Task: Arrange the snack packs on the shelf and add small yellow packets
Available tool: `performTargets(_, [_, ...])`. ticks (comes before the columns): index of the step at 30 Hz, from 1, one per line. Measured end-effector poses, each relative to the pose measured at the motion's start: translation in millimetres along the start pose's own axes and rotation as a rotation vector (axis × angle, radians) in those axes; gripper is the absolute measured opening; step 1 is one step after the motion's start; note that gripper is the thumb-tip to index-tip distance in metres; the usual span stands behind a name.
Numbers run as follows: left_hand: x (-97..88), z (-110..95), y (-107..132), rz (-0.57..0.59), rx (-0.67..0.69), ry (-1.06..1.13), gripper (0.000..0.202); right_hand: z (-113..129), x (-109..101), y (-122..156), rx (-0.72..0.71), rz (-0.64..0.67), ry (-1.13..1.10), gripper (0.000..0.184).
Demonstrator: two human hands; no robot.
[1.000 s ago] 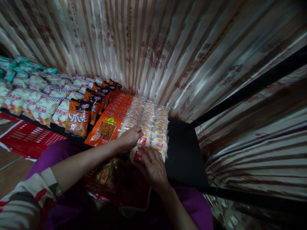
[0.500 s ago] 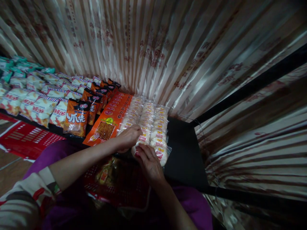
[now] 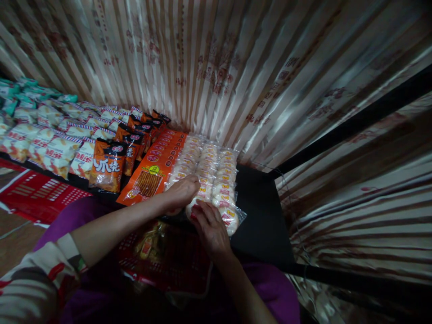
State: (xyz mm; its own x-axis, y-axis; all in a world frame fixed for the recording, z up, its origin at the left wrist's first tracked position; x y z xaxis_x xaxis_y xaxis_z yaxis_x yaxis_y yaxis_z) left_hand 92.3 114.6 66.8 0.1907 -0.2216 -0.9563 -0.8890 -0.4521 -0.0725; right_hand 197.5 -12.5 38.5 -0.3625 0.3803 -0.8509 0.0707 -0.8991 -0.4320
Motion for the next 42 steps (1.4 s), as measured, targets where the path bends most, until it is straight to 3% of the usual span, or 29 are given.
performTargets(8, [3.2, -4, 4, -0.104, -0.025, 0.0, 0.024, -6, -3, 1, 0.127, -0.061, 0.058, 0.026])
performTargets(21, [-5.5, -12, 9, -0.083, -0.015, -0.135, 0.016, -4, 1, -2, 0.108, -0.05, 0.043, 0.026])
performTargets(26, [-10.9, -20, 13, -0.161, 0.01, -0.167, 0.012, -5, 1, -4, 0.118, -0.016, 0.019, 0.027])
performTargets(30, [3.4, -41, 27, -0.226, 0.022, -0.074, 0.011, -7, 3, -3, 0.129, -0.024, 0.006, 0.03])
performTargets(34, [25.3, -61, 43, -0.323, 0.078, 0.008, 0.029, -9, 6, 1, 0.113, -0.038, -0.01, 0.033])
performTargets(38, [38.4, -63, 49, -0.369, 0.054, 0.012, 0.039, -11, 4, 2, 0.106, -0.019, -0.028, 0.033])
performTargets(42, [40.5, -61, 48, -0.374, 0.047, -0.01, 0.032, -15, -14, -4, 0.091, -0.079, -0.029, 0.026])
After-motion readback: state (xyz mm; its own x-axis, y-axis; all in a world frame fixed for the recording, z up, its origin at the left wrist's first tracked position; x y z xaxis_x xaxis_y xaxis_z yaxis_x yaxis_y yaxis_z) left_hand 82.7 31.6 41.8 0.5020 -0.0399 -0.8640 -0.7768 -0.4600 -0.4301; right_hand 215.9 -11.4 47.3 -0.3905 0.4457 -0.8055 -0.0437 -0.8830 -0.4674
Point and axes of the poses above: each hand's wrist, its own y-axis away from the middle knuckle, its own x-axis out of the palm, z = x × y, the point moved 3 cm from there along -y, towards the middle knuckle, and after that the axes turned 11 degrees about x, right-handed, at the moved point
